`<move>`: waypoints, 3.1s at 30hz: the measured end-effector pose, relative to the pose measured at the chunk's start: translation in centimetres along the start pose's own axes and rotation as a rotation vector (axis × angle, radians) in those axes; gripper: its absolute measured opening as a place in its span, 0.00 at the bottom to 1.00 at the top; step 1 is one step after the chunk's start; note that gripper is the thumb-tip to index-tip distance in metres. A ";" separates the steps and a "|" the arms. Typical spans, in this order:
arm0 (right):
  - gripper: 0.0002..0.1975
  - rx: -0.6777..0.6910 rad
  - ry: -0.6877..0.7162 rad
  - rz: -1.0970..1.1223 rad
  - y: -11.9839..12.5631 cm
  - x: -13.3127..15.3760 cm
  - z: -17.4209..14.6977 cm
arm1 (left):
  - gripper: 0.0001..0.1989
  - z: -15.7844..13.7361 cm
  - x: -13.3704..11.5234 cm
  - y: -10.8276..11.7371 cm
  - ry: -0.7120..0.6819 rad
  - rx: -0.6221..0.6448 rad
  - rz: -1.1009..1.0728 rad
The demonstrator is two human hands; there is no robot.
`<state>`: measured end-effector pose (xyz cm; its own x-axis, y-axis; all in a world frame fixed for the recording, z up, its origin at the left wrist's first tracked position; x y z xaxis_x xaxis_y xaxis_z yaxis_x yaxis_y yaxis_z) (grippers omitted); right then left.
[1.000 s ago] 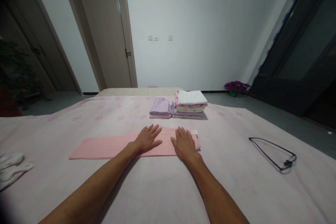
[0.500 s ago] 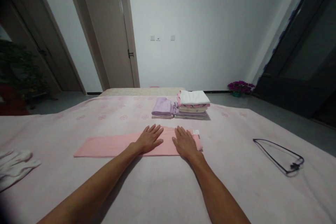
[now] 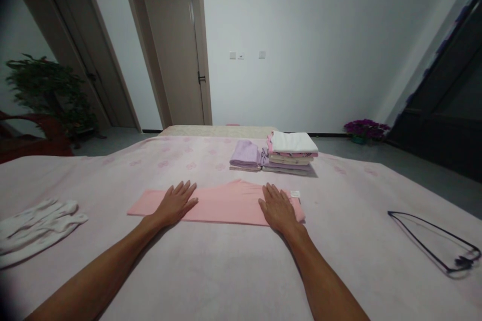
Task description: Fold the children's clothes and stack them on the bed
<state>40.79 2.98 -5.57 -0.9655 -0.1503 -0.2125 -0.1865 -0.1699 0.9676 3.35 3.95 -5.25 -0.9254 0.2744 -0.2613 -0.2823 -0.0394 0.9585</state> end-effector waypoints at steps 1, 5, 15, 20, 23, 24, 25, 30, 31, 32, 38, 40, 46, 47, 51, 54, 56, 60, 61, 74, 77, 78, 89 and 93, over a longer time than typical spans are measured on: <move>0.32 -0.001 -0.002 0.002 0.0 0.0 0.0 | 0.33 -0.4 1.2 0.4 0.021 0.000 0.004; 0.32 0.008 -0.007 0.009 -0.1 0.0 0.0 | 0.31 -1.9 5.7 1.3 0.107 0.007 0.026; 0.32 0.012 -0.011 0.008 -0.3 0.0 0.1 | 0.27 -3.9 11.2 2.0 0.301 -0.182 -0.032; 0.31 -0.003 -0.017 0.022 -0.3 0.0 0.1 | 0.27 -5.0 12.0 4.2 0.500 -0.272 0.069; 0.31 -0.021 -0.018 0.022 -0.6 -0.2 0.2 | 0.28 -5.5 12.3 5.4 0.588 -0.236 0.100; 0.31 -0.026 -0.018 0.023 -0.8 -0.2 0.2 | 0.28 -5.6 12.4 5.6 0.608 -0.223 0.084; 0.31 -0.030 -0.016 0.024 -0.9 -0.3 0.2 | 0.28 -5.6 12.5 5.9 0.624 -0.207 0.061; 0.31 -0.032 -0.014 0.013 -1.0 -0.2 0.3 | 0.26 -5.7 12.5 6.5 0.650 -0.136 -0.009; 0.31 -0.034 -0.014 0.011 -1.0 -0.2 0.3 | 0.25 -5.7 12.4 6.6 0.649 -0.132 -0.012; 0.31 -0.036 -0.011 0.008 -0.9 -0.1 0.3 | 0.24 -5.7 12.3 6.7 0.649 -0.128 -0.016; 0.31 -0.059 -0.002 -0.005 -0.7 -0.1 0.2 | 0.18 -5.7 11.3 7.1 0.656 -0.213 -0.152; 0.30 -0.063 -0.002 -0.002 -0.8 -0.1 0.2 | 0.18 -5.7 10.6 7.4 0.636 -0.275 -0.208; 0.27 -0.129 -0.025 0.026 0.0 0.1 -0.2 | 0.19 -5.1 5.2 8.5 0.338 -0.530 -0.412; 0.25 -0.164 -0.023 0.066 0.5 0.4 -0.3 | 0.18 -5.0 4.0 8.6 0.274 -0.564 -0.458; 0.20 -0.267 0.039 0.509 3.3 3.5 -1.1 | 0.13 -4.7 -0.7 8.0 0.044 -0.611 -0.632; 0.18 -0.040 0.065 1.068 4.9 7.8 -1.7 | 0.10 -4.6 -4.1 6.7 -0.055 -0.599 -0.738; 0.20 0.188 0.073 1.392 5.7 10.7 -2.3 | 0.08 -4.5 -6.4 5.6 -0.090 -0.555 -0.801; 0.22 0.302 0.108 1.785 7.2 13.2 -3.2 | 0.13 -4.4 -10.3 2.7 -0.134 -0.368 -0.930; 0.23 0.299 0.118 1.851 7.4 13.2 -3.3 | 0.15 -4.5 -11.0 2.1 -0.150 -0.324 -0.952; 0.10 0.349 -0.024 1.999 6.3 12.7 -3.1 | 0.17 -5.6 -12.5 0.5 -0.174 -0.231 -1.069; 0.11 0.353 -0.020 1.993 6.2 12.6 -3.1 | 0.18 -5.6 -12.4 0.2 -0.185 -0.250 -1.045; 0.12 0.364 -0.014 2.000 6.2 12.6 -3.2 | 0.19 -5.7 -12.5 0.1 -0.188 -0.242 -1.051; 0.17 0.172 -0.119 1.846 7.2 10.7 -2.5 | 0.21 -5.8 -11.8 1.0 -0.292 -0.361 -0.993; 0.16 0.090 -0.194 1.888 7.7 8.4 -1.4 | 0.29 -5.4 -10.7 1.3 -0.346 -0.442 -0.579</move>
<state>31.55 -0.94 -0.13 0.1067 0.0441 0.9933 0.9880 0.1079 -0.1109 11.52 -4.24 -1.79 -0.4916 0.6469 -0.5830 -0.8337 -0.1562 0.5296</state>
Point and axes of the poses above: each hand's wrist, its own z-axis towards the middle knuckle, its own y-axis out of the back of the hand, x = y × z, the point moved 3 cm from there along z, towards the middle knuckle, and after that the axes turned 12 degrees about -z, right-handed, at the moved point
